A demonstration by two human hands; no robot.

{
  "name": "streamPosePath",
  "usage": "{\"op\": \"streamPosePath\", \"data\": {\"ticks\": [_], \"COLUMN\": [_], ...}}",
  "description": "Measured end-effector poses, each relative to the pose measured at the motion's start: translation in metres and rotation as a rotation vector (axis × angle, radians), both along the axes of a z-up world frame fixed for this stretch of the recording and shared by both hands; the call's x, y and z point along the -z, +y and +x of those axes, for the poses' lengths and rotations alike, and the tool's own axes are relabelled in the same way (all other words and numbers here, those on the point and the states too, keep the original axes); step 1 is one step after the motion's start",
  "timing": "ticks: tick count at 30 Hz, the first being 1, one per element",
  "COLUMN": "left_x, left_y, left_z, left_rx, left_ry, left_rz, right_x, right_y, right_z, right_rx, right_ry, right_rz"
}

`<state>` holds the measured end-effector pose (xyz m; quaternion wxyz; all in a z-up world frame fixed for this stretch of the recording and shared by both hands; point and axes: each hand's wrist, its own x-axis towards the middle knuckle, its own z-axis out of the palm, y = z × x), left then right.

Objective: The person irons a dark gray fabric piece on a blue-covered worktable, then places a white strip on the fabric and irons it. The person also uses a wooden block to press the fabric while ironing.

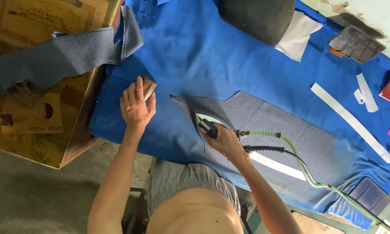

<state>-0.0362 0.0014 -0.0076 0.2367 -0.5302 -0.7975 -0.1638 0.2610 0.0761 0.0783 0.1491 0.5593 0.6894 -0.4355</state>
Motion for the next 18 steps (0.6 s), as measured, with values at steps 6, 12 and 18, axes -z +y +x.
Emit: {"op": "streamPosePath", "data": {"ticks": [6, 12, 18], "left_x": [0.0, -0.001, 0.001], "left_y": [0.002, 0.003, 0.003], "left_z": [-0.001, -0.004, -0.006], "left_rx": [0.019, 0.02, 0.025], "left_ry": [-0.023, -0.019, -0.049], "left_rz": [-0.003, -0.013, -0.03], "right_x": [-0.016, 0.006, 0.003], "right_y": [-0.005, -0.014, -0.009], "right_z": [0.027, 0.049, 0.016], "right_rx": [-0.092, -0.125, -0.157], "right_ry": [-0.115, -0.078, 0.002], "right_rz": [-0.086, 0.004, 0.127]}}
